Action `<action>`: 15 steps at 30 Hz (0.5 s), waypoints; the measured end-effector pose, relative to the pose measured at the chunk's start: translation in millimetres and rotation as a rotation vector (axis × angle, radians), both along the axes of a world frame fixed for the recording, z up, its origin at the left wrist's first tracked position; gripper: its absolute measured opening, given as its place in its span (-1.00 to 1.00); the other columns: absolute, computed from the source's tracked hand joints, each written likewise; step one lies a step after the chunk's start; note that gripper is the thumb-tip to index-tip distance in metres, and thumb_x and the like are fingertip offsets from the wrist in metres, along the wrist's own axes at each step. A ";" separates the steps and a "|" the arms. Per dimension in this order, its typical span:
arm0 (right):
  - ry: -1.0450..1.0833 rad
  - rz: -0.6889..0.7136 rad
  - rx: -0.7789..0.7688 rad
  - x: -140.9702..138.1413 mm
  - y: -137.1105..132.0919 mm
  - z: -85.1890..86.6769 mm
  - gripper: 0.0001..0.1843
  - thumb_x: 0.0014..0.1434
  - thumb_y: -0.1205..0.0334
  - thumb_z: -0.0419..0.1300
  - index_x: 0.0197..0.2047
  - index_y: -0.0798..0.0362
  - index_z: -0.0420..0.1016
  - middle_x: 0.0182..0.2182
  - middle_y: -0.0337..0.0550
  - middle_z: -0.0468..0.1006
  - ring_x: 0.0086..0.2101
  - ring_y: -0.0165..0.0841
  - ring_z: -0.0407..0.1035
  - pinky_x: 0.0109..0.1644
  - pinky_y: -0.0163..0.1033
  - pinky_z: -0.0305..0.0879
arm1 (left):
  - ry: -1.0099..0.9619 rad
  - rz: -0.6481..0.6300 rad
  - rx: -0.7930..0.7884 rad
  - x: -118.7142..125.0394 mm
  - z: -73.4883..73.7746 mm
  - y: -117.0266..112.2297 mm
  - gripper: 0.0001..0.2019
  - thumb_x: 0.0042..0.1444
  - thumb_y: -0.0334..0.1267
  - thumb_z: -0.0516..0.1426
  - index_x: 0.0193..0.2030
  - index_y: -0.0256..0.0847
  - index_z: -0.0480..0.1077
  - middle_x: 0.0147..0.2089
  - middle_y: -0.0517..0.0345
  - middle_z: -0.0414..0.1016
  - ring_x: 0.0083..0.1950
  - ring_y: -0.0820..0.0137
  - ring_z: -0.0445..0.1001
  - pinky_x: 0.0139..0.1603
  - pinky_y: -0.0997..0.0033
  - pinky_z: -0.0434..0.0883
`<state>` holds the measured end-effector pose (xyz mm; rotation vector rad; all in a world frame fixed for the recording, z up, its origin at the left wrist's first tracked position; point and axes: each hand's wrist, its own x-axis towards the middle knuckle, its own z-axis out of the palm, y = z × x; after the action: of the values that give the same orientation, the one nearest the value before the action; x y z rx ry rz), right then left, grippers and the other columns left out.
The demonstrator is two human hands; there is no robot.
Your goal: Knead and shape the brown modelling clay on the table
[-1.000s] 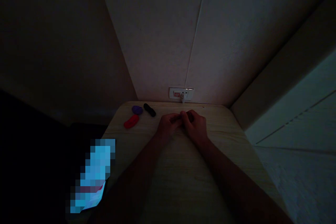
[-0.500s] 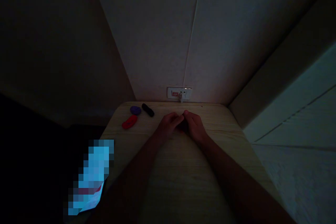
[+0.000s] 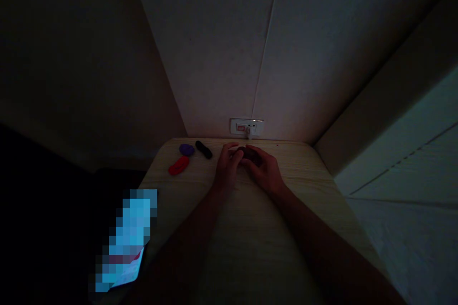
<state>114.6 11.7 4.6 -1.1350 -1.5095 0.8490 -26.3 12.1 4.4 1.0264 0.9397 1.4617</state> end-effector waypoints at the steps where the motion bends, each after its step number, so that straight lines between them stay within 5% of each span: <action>1: 0.003 0.015 -0.001 -0.2 -0.1 0.5 -0.43 0.11 0.03 0.41 0.17 0.04 0.57 0.02 0.03 0.69 -0.03 -0.11 0.58 0.16 0.06 0.46 | 0.080 0.010 0.045 -0.4 1.3 -0.9 -0.67 0.16 -0.08 0.29 0.03 -0.10 0.47 -0.10 0.13 0.56 -0.04 0.29 0.52 0.00 0.34 0.43; 5: 0.052 0.078 -0.017 -2.5 -2.1 4.1 -0.46 0.13 0.00 0.39 0.15 0.01 0.61 0.05 -0.01 0.69 0.02 -0.10 0.58 0.21 0.07 0.45 | 0.236 0.053 0.164 -1.6 0.5 -0.1 -0.77 0.26 -0.05 0.22 -0.11 -0.14 0.52 -0.08 0.07 0.58 0.00 0.27 0.50 0.07 0.35 0.39; 10: 0.144 0.152 -0.071 -10.0 -7.3 7.0 -0.40 0.14 -0.11 0.37 0.18 -0.01 0.59 -0.06 -0.04 0.73 -0.05 -0.12 0.62 0.11 0.06 0.55 | 0.042 0.096 -0.014 0.7 -13.7 8.5 -0.63 0.24 0.12 0.18 -0.31 -0.18 0.42 -0.33 0.18 0.46 -0.30 0.36 0.42 -0.26 0.42 0.36; 15: 0.190 0.180 -0.094 -16.9 -13.5 5.7 -0.33 0.17 -0.19 0.34 0.24 -0.01 0.53 -0.02 0.00 0.71 -0.08 -0.15 0.62 -0.01 -0.03 0.60 | -0.018 0.127 -0.079 0.1 -16.3 11.1 -0.63 0.25 0.11 0.15 -0.33 -0.17 0.39 -0.35 0.21 0.41 -0.33 0.39 0.40 -0.32 0.44 0.35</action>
<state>97.8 -1.9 10.3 -0.9653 -1.4404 1.1293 -26.2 23.3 -12.0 0.9086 1.0578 1.5232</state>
